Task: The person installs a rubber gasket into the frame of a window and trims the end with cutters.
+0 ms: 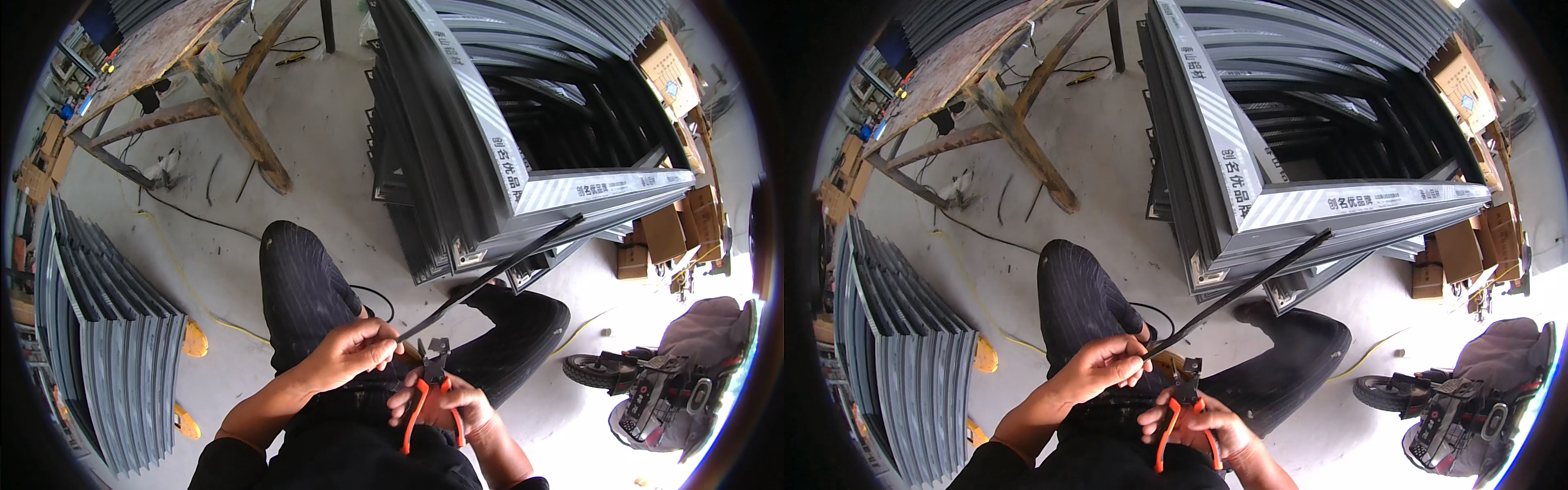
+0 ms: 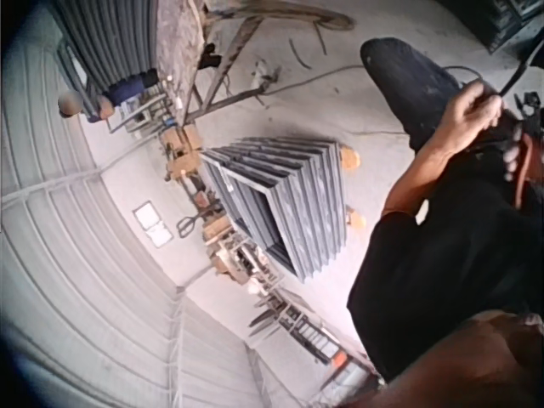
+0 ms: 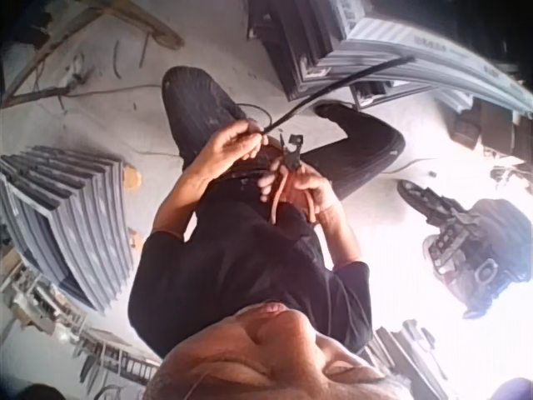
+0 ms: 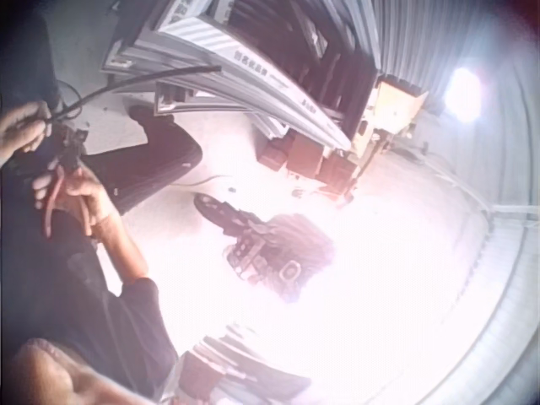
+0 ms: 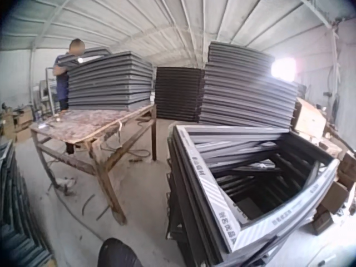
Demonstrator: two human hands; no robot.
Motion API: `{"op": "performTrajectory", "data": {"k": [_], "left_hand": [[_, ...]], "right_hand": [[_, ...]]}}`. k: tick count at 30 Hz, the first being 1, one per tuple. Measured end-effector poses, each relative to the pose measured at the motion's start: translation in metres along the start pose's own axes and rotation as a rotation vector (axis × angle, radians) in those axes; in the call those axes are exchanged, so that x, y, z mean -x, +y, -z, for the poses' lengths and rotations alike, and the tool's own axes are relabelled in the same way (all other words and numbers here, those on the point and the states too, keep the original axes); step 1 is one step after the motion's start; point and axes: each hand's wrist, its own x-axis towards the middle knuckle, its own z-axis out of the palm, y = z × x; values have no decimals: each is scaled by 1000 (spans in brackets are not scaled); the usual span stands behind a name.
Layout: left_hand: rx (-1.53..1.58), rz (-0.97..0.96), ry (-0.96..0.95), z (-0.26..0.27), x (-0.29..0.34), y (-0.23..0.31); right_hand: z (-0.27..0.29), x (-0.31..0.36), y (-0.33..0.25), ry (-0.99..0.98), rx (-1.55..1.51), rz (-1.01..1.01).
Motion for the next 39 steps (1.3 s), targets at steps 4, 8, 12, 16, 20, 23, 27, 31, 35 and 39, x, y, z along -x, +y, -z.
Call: {"op": "performTrajectory", "data": {"k": [4, 8, 12, 16, 20, 23, 27, 31, 35, 39], "left_hand": [[-216, -35, 100, 0, -3, -4], [-431, -132, 140, -5, -5, 3], [-574, -235, 181, -12, -4, 12], [-781, -395, 219, -14, -3, 14], [-841, -420, 281, -17, 1, 15], [-923, -444, 316, -17, 3, 15], [-967, -482, 342, -16, 4, 15], [-968, -517, 342, -16, 2, 15], [-984, -501, 355, -17, 3, 12], [-1019, -462, 363, -21, 4, 14]], "right_hand": [[1, 6, 18, -191, -105, 19], [-10, 13, -2, -62, 157, 90], [-22, 11, -20, 396, 1078, 248], [-14, 1, -15, 532, 1620, 349], [-26, -8, -11, 559, 1827, 510], [-32, -12, -11, 574, 1881, 544], [-34, -13, -12, 551, 1910, 557], [-36, -13, -11, 583, 1883, 492], [-36, -14, -11, 577, 1879, 495], [-34, -17, -9, 582, 1910, 531]]}}
